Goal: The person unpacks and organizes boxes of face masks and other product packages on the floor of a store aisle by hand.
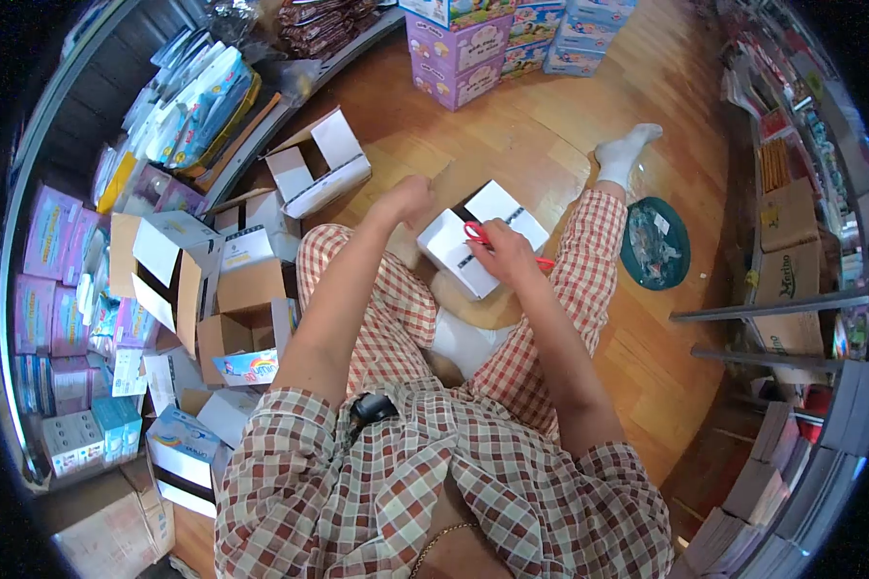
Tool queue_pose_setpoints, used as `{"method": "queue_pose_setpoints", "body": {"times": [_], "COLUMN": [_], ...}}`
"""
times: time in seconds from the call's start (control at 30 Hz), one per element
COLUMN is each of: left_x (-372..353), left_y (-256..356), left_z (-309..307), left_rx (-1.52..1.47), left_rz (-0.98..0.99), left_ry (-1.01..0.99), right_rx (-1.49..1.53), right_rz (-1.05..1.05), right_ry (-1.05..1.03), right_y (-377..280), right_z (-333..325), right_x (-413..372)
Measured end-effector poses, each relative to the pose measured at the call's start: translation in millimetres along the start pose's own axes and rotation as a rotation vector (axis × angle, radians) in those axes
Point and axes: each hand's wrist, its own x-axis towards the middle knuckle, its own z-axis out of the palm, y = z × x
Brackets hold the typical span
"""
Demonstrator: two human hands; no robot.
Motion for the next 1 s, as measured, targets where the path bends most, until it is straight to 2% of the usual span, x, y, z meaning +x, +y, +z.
{"method": "queue_pose_setpoints", "body": {"times": [0.07,0.13,0.2,0.27,0.3,0.37,0.4,0.43,0.5,0.57,0.6,0.63,0.67,0.73,0.77,0.83,0.87,0.93,0.97,1.0], "left_x": [6,12,14,14,14,10,-4,-17,-21,25,-11,-8,-11,-14,-17,-31,-38,-50,-57,-65], "left_y": [-5,-13,-26,-40,-46,-53,-43,-30,-18,-42,-19,-23,-26,-34,-36,-35,-34,-28,-25,-21], "left_z": [3,2,10,14,18,34,33,33,43,80,67,84,87,83,80,75,73,63,58,52], "left_rx": [0.044,0.021,-0.008,-0.35,-0.357,-0.108,0.119,0.347,0.571,0.238,0.422,0.375,0.316,0.156,0.15,0.136,0.125,0.35,0.345,0.37], "left_rz": [-0.011,-0.058,-0.112,-0.219,-0.219,-0.141,-0.091,-0.045,0.152,0.531,0.703,0.701,0.549,0.466,0.44,0.595,0.567,0.581,0.554,0.588], "left_ry": [0.029,0.092,0.144,0.212,0.235,0.476,0.543,0.598,0.705,0.705,0.437,0.364,0.19,0.032,0.055,-0.004,0.016,-0.001,0.016,0.154], "right_rx": [-0.009,-0.033,0.244,0.235,0.231,0.324,0.407,0.257,0.312,0.311,0.323,0.304,0.284,0.318,0.278,0.259,0.295,0.351,0.325,0.299], "right_rz": [-0.034,-0.027,0.095,0.097,0.109,0.127,0.171,0.203,0.219,0.234,0.218,0.224,0.231,0.252,0.222,0.18,0.208,0.221,0.218,0.217], "right_ry": [0.049,0.287,0.465,0.461,0.462,0.494,0.528,0.538,0.518,0.537,0.518,0.536,0.551,0.495,0.516,0.507,0.52,0.51,0.521,0.536], "right_y": [-1,0,2,37,49,50,50,52,40,46,54,61,64,60,58,57,57,65,70,72], "right_z": [-11,-31,-60,-64,-61,-51,-46,-41,-35,-23,-18,-13,-10,-14,-15,-13,-12,-13,-14,-13], "right_x": [-6,-6,-5,-12,-12,-15,-18,-19,-15,-10,-8,-6,-5,-4,-3,-5,-7,-10,-12,-12]}}
